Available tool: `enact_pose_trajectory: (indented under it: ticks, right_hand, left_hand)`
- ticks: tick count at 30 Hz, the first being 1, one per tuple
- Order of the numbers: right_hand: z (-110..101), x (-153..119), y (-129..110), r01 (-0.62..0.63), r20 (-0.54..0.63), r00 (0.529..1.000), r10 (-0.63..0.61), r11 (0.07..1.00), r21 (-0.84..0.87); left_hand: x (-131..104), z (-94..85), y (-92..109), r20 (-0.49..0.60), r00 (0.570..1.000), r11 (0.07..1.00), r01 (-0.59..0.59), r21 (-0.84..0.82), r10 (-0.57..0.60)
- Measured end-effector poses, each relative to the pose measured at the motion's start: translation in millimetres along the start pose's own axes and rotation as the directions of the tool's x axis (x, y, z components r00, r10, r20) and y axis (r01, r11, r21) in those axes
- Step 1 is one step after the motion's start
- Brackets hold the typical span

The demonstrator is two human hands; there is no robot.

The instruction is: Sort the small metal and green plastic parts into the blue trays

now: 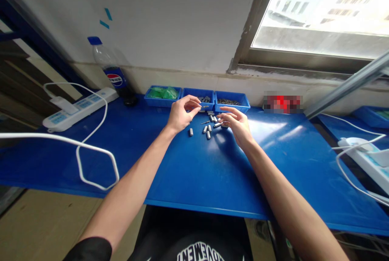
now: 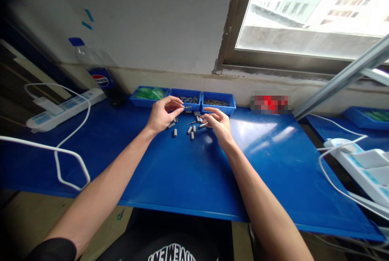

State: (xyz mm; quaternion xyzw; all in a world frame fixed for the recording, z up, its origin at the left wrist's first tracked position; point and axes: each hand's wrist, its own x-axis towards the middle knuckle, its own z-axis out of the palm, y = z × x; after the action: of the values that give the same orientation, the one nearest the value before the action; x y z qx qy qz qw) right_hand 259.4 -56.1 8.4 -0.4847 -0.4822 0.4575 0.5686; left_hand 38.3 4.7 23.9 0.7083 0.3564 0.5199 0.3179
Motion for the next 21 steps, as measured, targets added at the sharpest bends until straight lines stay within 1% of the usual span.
enact_pose_trajectory:
  ticks: [5,9,12,14,17,19,21]
  right_hand:
    - [5,-3,-4,-0.021,0.103,0.995,0.019,1.000,0.015]
    - [7,-5,-4,-0.020,0.168,0.986,0.016,1.000,0.023]
    - [6,-4,-1,-0.011,0.185,0.983,0.005,0.999,0.031]
    - [5,-3,1,-0.018,0.185,0.983,0.010,0.999,0.045]
    - [2,-2,2,-0.040,0.163,0.986,0.034,0.998,0.038]
    - [1,-1,1,-0.039,0.123,0.992,0.035,0.999,0.034]
    - [0,-1,-1,0.007,0.061,0.998,-0.010,0.998,0.062]
  left_hand:
    - [-6,8.2,7,0.120,0.993,0.999,0.001,-0.047,0.005]
    - [-10,12.1,11,0.172,0.985,0.999,-0.022,-0.044,0.029]
    - [-12,13.6,12,0.201,0.978,0.999,-0.044,-0.015,0.047]
    - [-12,14.0,11,0.219,0.974,0.997,-0.064,0.043,0.053]
    - [-13,13.9,7,0.236,0.971,0.978,-0.078,0.194,0.030]
    - [-13,14.1,3,0.253,0.967,0.952,-0.082,0.294,0.006]
    - [-14,14.9,-1,0.282,0.959,0.918,-0.104,0.382,-0.008]
